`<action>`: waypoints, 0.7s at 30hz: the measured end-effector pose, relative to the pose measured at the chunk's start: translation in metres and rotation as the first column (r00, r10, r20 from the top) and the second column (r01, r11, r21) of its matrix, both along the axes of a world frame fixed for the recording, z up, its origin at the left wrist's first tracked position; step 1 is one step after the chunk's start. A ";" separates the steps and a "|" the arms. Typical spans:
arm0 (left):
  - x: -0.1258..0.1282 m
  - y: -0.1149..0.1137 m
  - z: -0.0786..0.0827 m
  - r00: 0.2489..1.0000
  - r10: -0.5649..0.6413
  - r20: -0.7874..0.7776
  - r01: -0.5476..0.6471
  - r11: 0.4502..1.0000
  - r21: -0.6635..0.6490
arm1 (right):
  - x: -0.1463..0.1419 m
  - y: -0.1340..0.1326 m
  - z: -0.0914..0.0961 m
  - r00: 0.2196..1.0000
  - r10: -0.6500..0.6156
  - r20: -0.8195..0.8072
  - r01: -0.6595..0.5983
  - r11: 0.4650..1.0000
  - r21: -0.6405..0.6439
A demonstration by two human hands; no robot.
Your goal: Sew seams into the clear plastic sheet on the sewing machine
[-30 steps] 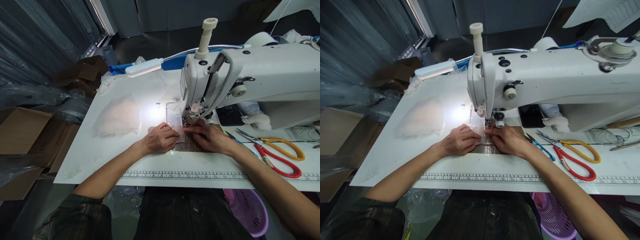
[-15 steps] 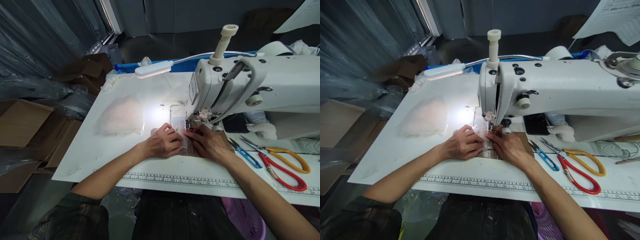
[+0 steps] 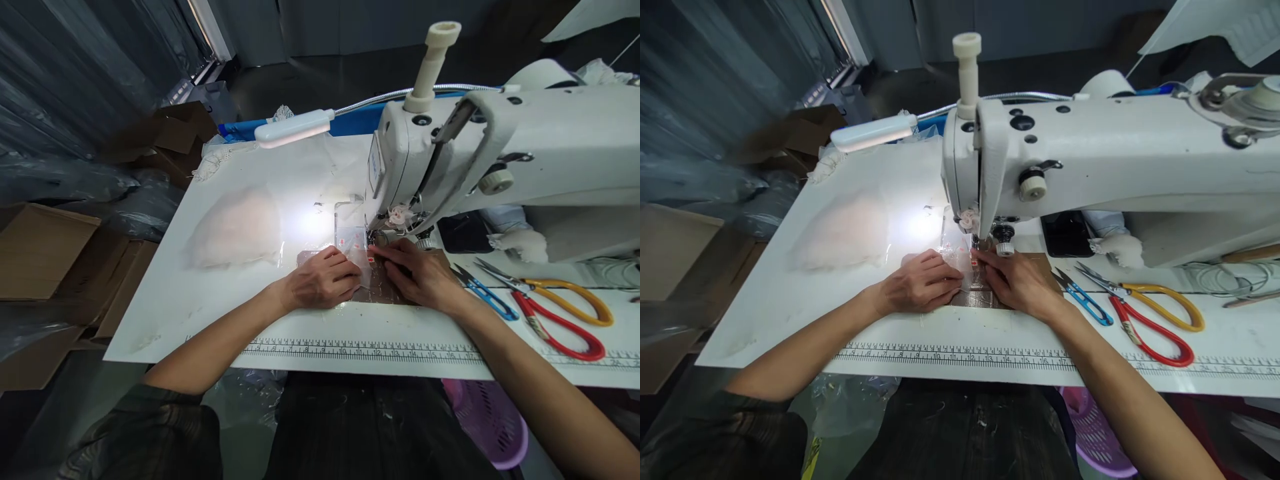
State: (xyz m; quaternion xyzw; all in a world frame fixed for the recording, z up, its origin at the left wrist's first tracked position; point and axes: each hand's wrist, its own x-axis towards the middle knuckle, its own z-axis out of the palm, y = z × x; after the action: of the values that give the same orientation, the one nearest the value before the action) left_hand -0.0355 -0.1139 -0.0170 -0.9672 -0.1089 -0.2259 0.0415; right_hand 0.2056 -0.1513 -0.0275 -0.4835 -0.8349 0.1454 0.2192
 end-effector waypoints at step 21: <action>0.000 0.004 0.002 0.997 -0.020 0.076 0.015 0.998 0.065 | -0.013 -0.005 0.005 0.977 -0.022 0.210 -0.003 0.993 0.120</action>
State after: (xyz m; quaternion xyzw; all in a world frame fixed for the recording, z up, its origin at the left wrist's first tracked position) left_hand -0.0350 -0.1099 -0.0149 -0.9569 -0.0946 -0.2665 0.0664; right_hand 0.1925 -0.1562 -0.0222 -0.4864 -0.8582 0.0420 0.1584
